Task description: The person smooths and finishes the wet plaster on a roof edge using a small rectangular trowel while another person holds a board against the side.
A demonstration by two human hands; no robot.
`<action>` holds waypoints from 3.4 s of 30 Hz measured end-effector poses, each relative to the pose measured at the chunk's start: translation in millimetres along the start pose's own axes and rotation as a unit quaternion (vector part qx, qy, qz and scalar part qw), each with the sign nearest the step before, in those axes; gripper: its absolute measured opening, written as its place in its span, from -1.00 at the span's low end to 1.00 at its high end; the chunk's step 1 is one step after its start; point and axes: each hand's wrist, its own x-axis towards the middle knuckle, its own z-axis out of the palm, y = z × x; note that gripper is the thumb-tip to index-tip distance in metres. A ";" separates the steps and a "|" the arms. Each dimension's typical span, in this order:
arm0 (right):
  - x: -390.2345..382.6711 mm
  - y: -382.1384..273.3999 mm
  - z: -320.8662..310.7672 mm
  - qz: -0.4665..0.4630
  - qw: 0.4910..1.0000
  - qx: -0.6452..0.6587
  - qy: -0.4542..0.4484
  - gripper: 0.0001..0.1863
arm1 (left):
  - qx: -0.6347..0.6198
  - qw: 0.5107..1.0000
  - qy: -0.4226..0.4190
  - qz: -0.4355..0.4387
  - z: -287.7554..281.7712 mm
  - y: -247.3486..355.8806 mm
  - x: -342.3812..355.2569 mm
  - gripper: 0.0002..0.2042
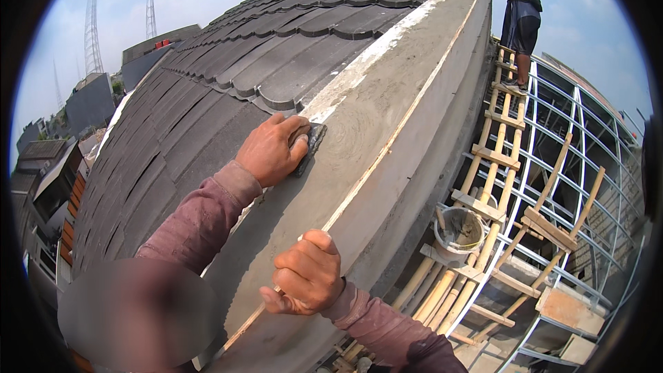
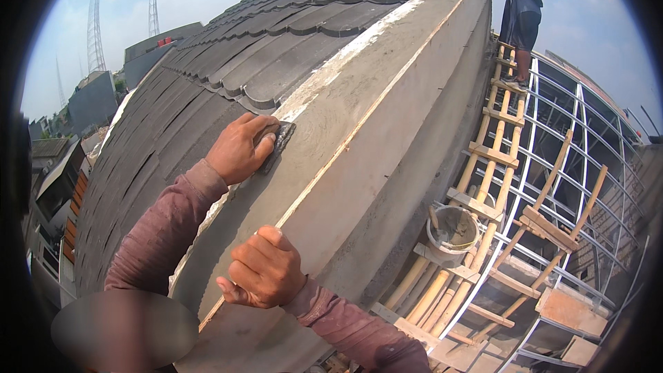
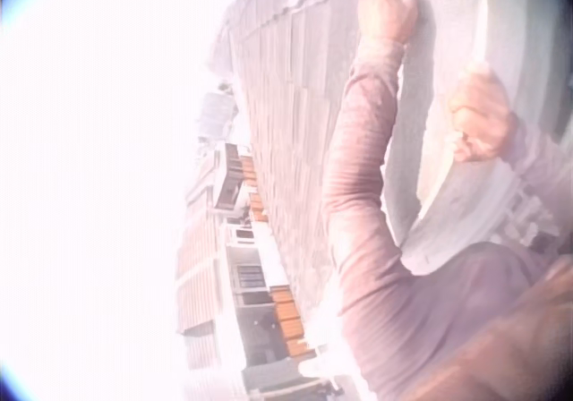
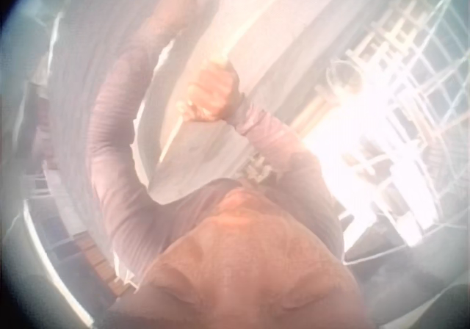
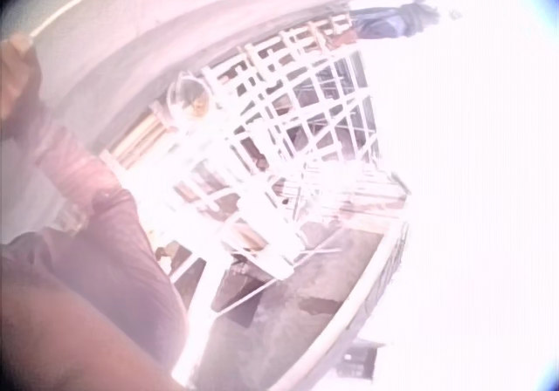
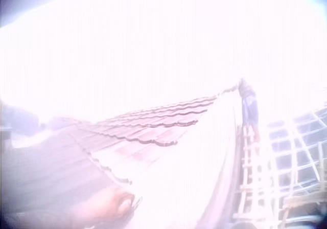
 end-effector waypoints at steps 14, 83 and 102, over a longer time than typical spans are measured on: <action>3.3 -1.7 -3.0 -0.001 1.000 -0.011 -0.025 -0.64 | -0.040 0.998 0.023 0.043 9.9 25.4 21.0 -0.61; -0.6 3.2 -10.3 0.004 0.999 -0.029 -0.044 -0.71 | -0.074 0.991 -0.046 0.098 -3.5 54.6 -36.3 -0.61; 1.4 -1.9 2.5 0.000 0.999 0.000 -0.033 -0.65 | -0.045 0.996 0.034 0.063 15.5 27.1 29.0 -0.63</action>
